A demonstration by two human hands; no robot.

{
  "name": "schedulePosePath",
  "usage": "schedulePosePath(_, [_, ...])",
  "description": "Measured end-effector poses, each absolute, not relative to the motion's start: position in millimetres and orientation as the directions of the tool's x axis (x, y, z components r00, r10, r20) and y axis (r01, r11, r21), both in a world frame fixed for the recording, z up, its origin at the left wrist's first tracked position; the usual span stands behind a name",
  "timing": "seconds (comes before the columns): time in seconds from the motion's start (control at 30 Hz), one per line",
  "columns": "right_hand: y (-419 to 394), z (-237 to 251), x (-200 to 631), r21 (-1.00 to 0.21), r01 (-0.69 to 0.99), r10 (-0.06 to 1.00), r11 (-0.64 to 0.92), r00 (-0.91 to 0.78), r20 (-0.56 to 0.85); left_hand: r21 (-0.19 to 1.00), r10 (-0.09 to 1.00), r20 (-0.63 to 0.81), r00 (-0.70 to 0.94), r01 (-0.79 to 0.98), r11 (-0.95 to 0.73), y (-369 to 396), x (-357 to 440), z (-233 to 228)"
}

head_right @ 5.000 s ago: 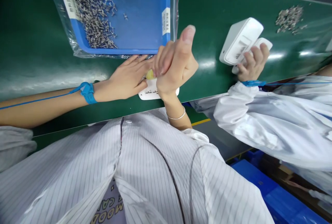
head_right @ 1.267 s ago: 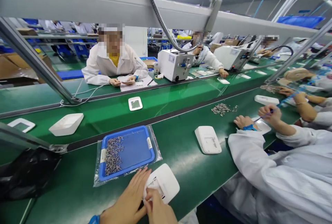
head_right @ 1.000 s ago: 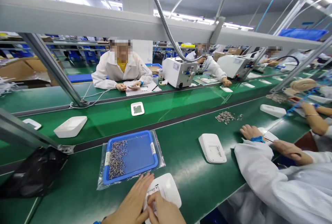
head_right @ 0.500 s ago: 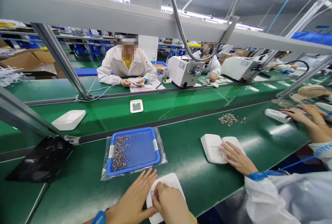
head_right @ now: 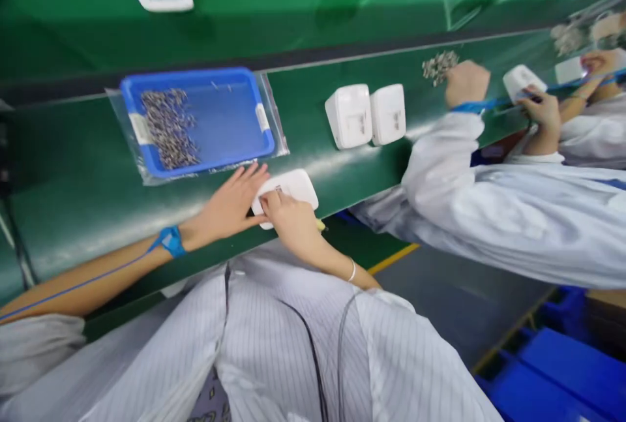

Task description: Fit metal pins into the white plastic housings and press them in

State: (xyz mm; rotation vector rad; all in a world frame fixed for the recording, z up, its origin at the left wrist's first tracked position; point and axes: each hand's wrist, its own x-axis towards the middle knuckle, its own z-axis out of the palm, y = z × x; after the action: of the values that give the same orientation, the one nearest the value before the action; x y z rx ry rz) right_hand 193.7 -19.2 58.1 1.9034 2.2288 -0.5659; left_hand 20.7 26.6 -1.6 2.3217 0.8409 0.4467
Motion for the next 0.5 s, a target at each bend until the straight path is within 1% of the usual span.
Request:
schedulePosePath(0.1, [-20.6,58.9,192.6,-0.185,0.980,0.953,0.073,-0.123,-0.278,0.602,0.655,0.078,0.751,0.489,-0.632,25.7,19.0,5.9])
schedulePosePath(0.2, [-19.1,60.6,190.0,-0.185,0.982,0.962,0.047,-0.094,-0.255,0.544,0.648,0.041,0.760,0.527,-0.653,24.8,18.2,14.1])
schedulePosePath(0.27, [-16.8,60.2,187.5,-0.188,0.981,0.962,0.047,-0.095,-0.254,0.537,0.644,0.034,0.764,0.529,-0.657,25.0,18.0,17.0])
schedulePosePath(0.37, [-13.7,62.8,186.3,-0.186,0.981,0.958,0.057,-0.106,-0.268,0.568,0.639,0.033,0.769,0.511,-0.645,26.3,17.8,18.6])
schedulePosePath(0.4, [-13.7,66.8,188.5,-0.203,0.976,0.955,0.074,-0.128,-0.267,0.579,0.639,0.035,0.769,0.505,-0.640,26.7,17.7,18.8])
schedulePosePath(0.43, [-14.5,73.2,192.5,-0.246,0.965,0.955,0.094,-0.157,-0.253,0.587,0.641,0.039,0.767,0.502,-0.635,27.1,17.6,19.0])
schedulePosePath(0.5, [-19.2,92.1,206.6,-0.402,0.909,0.969,0.108,-0.186,-0.161,0.600,0.654,0.051,0.754,0.501,-0.624,27.5,17.6,19.1])
